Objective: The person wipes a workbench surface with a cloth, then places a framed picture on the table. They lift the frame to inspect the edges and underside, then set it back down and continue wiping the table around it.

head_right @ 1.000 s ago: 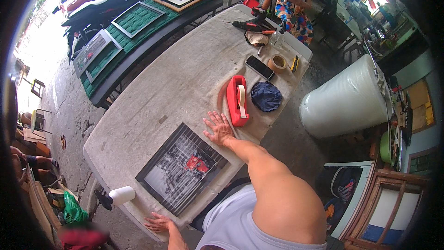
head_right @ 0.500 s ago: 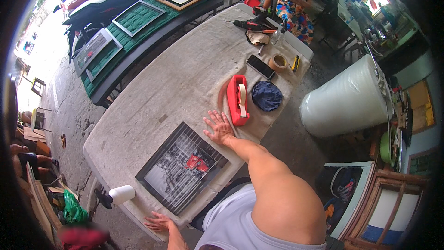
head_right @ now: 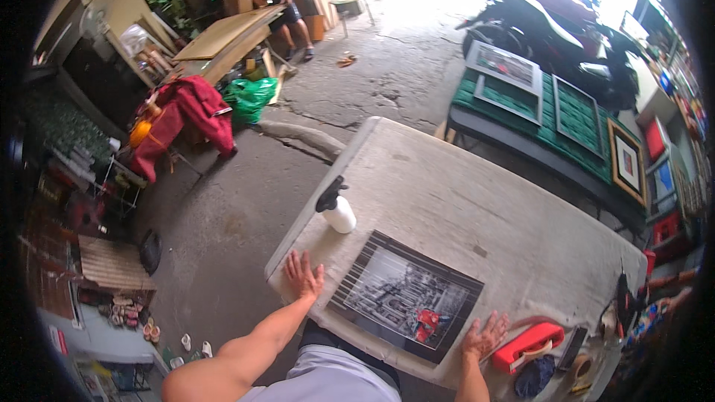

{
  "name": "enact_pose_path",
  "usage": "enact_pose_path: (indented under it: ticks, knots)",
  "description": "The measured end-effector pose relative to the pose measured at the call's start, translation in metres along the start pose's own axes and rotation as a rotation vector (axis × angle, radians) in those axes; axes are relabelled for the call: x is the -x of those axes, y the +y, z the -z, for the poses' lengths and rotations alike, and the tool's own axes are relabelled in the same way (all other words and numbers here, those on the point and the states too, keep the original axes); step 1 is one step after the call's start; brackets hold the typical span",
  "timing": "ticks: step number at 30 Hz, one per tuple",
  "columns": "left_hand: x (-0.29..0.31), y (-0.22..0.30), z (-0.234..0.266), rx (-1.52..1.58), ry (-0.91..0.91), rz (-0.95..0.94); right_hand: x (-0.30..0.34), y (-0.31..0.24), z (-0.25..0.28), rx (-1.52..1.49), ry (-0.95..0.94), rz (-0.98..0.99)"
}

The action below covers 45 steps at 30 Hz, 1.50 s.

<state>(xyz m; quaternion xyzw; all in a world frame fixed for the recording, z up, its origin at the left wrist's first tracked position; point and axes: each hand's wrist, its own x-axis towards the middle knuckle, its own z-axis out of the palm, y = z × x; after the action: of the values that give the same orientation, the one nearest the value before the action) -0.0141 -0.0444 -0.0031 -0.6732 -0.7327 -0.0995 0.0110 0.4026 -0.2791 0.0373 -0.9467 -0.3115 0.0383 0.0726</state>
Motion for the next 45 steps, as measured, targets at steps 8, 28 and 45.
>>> enact_pose_path:
  ticks: [8, 28, 45]
  knots:
    - [0.001, 0.012, 0.009, 0.023, -0.071, 0.021, -0.009, 0.007, -0.002, 0.058, 0.005, 0.004]
    - [0.001, 0.009, 0.003, 0.023, -0.06, 0.028, -0.009, 0.004, -0.004, 0.063, 0.003, -0.005]
    - [0.0, 0.011, 0.008, 0.009, -0.111, 0.032, -0.009, 0.001, 0.001, 0.087, -0.02, -0.014]
